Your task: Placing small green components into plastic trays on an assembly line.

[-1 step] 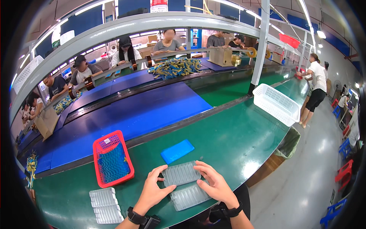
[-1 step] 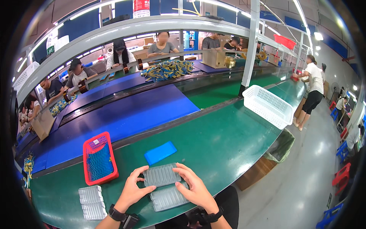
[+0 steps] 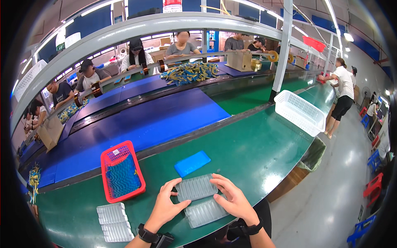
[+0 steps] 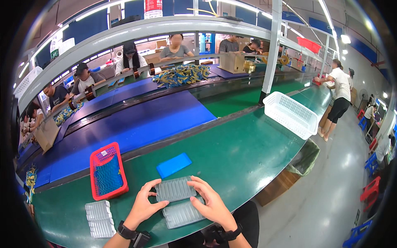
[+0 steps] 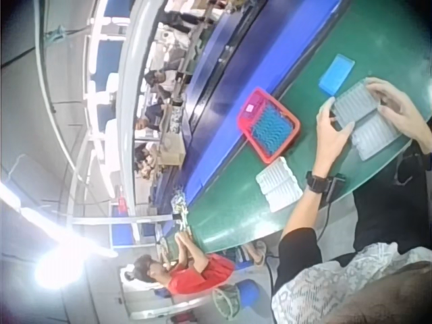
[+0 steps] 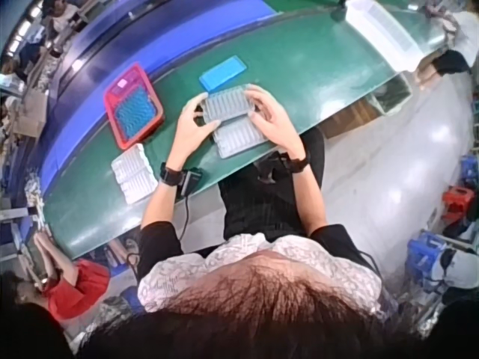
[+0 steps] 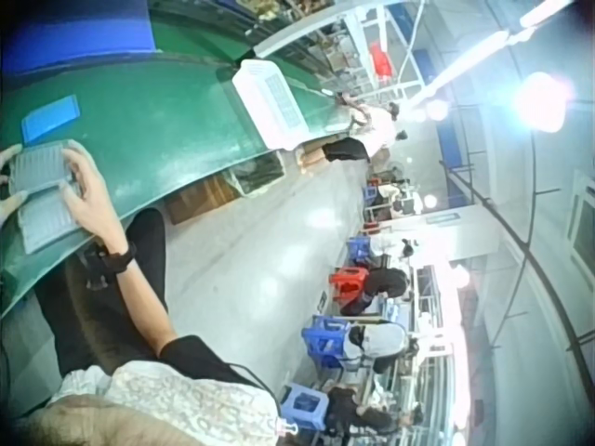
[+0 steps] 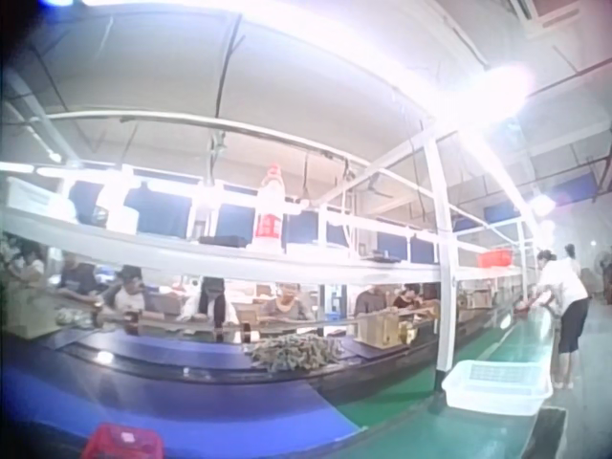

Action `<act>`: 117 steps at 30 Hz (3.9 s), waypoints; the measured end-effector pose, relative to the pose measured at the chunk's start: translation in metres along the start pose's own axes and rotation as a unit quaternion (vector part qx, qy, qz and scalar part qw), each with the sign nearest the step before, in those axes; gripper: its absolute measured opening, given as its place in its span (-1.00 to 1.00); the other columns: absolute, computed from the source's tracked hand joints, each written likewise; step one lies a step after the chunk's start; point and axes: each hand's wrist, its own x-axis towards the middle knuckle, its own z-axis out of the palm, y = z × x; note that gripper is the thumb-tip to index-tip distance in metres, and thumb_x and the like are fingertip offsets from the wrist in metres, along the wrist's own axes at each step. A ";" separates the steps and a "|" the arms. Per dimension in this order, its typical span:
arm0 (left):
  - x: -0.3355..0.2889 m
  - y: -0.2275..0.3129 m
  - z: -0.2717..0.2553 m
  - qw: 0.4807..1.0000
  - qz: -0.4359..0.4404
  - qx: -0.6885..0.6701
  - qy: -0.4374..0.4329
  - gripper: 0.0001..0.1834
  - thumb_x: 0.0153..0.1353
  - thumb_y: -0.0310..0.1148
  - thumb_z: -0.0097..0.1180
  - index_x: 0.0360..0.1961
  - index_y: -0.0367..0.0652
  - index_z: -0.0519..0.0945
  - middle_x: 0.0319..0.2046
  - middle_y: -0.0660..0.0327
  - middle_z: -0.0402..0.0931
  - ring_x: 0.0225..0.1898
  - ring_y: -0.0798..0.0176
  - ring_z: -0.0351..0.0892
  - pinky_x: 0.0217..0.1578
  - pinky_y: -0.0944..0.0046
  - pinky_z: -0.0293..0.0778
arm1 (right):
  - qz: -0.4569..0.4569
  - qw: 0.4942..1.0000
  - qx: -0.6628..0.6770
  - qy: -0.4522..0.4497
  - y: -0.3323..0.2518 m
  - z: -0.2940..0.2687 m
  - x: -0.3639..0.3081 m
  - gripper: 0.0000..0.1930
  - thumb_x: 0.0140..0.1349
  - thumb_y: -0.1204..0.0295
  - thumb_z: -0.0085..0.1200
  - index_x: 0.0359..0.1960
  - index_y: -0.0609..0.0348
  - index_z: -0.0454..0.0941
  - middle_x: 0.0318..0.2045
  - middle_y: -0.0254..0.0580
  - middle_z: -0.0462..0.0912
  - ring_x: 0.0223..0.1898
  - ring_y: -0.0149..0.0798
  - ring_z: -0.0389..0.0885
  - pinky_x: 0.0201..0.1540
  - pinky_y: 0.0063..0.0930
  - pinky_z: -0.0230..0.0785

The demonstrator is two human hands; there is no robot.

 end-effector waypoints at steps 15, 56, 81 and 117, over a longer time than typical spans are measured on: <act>-0.001 0.003 0.003 1.000 -0.009 -0.024 0.007 -0.05 -0.02 -0.36 0.57 0.42 -0.22 0.37 0.32 0.02 0.43 0.29 0.05 0.43 0.13 0.12 0.58 | 0.000 0.999 0.033 0.021 0.002 0.001 -0.001 -0.45 0.41 0.62 0.09 0.44 0.26 0.36 0.55 0.01 0.15 0.56 -0.16 0.17 0.58 -0.21 0.10; -0.001 0.001 0.000 1.000 -0.008 0.000 -0.004 -0.14 -0.04 -0.44 0.57 0.34 -0.17 0.45 0.29 0.10 0.45 0.24 0.12 0.48 0.11 0.13 0.58 | 0.004 0.999 0.053 0.009 0.005 0.001 -0.001 -0.44 0.43 0.62 0.09 0.46 0.30 0.32 0.52 -0.03 0.27 0.54 -0.21 0.21 0.60 -0.22 0.02; 0.000 -0.009 0.003 1.000 -0.016 -0.006 0.014 -0.07 -0.14 -0.51 0.57 0.34 -0.22 0.43 0.22 -0.01 0.46 0.22 0.05 0.50 0.06 0.11 0.61 | -0.003 0.998 0.055 -0.003 0.012 0.001 -0.001 -0.46 0.45 0.56 0.08 0.45 0.22 0.33 0.55 0.06 0.20 0.57 -0.13 0.18 0.59 -0.22 0.05; -0.002 0.002 0.003 1.000 -0.013 0.011 0.005 -0.05 -0.04 -0.43 0.58 0.40 -0.18 0.37 0.29 0.04 0.45 0.27 0.09 0.46 0.13 0.11 0.60 | 0.000 0.998 0.065 0.009 0.009 0.000 0.000 -0.46 0.42 0.64 0.11 0.43 0.28 0.37 0.51 -0.04 0.28 0.55 -0.20 0.20 0.60 -0.24 0.03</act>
